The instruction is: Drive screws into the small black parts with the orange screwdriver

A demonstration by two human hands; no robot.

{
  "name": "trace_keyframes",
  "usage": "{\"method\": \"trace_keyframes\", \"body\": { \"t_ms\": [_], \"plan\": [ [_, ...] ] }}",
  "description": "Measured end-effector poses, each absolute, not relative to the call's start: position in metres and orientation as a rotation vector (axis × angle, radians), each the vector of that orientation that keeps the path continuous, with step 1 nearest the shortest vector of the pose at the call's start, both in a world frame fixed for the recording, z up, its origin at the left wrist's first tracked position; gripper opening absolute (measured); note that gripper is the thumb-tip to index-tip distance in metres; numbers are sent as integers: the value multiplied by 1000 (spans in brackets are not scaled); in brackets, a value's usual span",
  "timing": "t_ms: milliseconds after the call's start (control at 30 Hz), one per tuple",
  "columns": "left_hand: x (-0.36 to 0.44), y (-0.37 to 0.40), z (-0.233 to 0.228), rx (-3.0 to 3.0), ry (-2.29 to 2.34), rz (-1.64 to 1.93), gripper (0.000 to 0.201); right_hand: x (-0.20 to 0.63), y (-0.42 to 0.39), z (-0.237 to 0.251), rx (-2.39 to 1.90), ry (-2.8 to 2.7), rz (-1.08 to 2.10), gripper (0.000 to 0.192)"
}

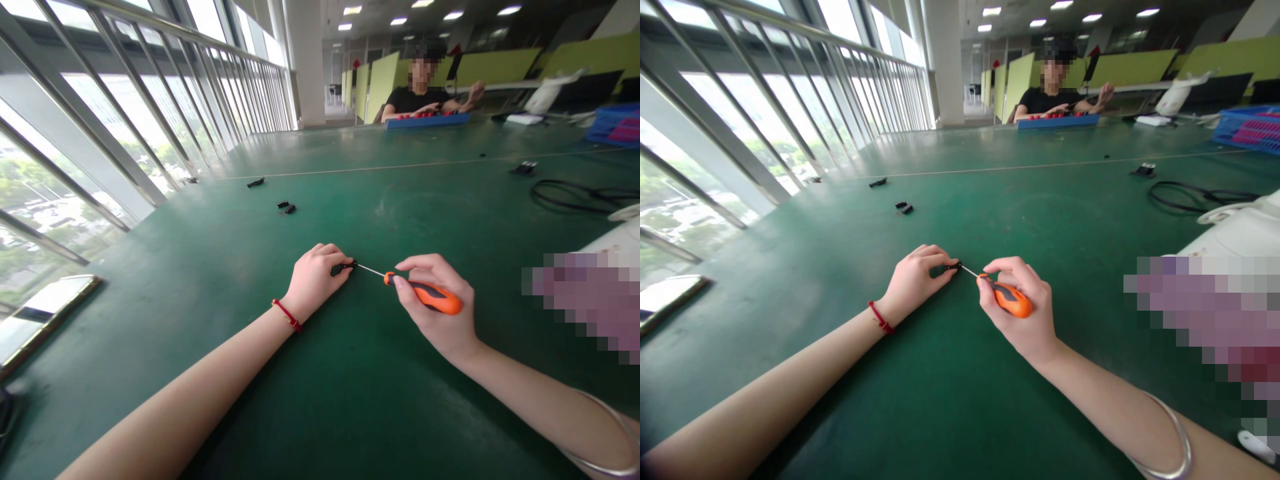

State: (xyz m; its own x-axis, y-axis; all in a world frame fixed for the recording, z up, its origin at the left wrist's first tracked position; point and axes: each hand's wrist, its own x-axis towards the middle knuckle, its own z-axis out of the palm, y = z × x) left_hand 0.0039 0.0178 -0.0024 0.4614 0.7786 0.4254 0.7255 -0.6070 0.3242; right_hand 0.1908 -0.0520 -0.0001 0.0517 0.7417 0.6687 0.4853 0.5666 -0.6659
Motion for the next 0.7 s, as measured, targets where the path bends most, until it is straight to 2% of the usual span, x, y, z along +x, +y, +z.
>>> {"method": "trace_keyframes", "body": {
  "t_ms": [100,133,267,400,533,700],
  "plan": [
    [4,18,-2,2603,1350,835,17,191,-51,0,-972,-1520,227,36],
    [4,18,-2,2603,1352,835,17,191,-51,0,-969,-1523,223,39],
    [3,18,-3,2603,1366,834,18,191,-52,-1,-1076,-1628,236,16],
    [4,18,-2,2598,1381,836,18,192,-53,-1,-1044,-1586,225,25],
    [4,18,-1,2520,1463,836,19,194,-50,-3,-1092,-1650,304,5],
    [3,19,1,2359,1503,891,18,195,-43,-5,-1150,-1617,400,8]
  ]
}}
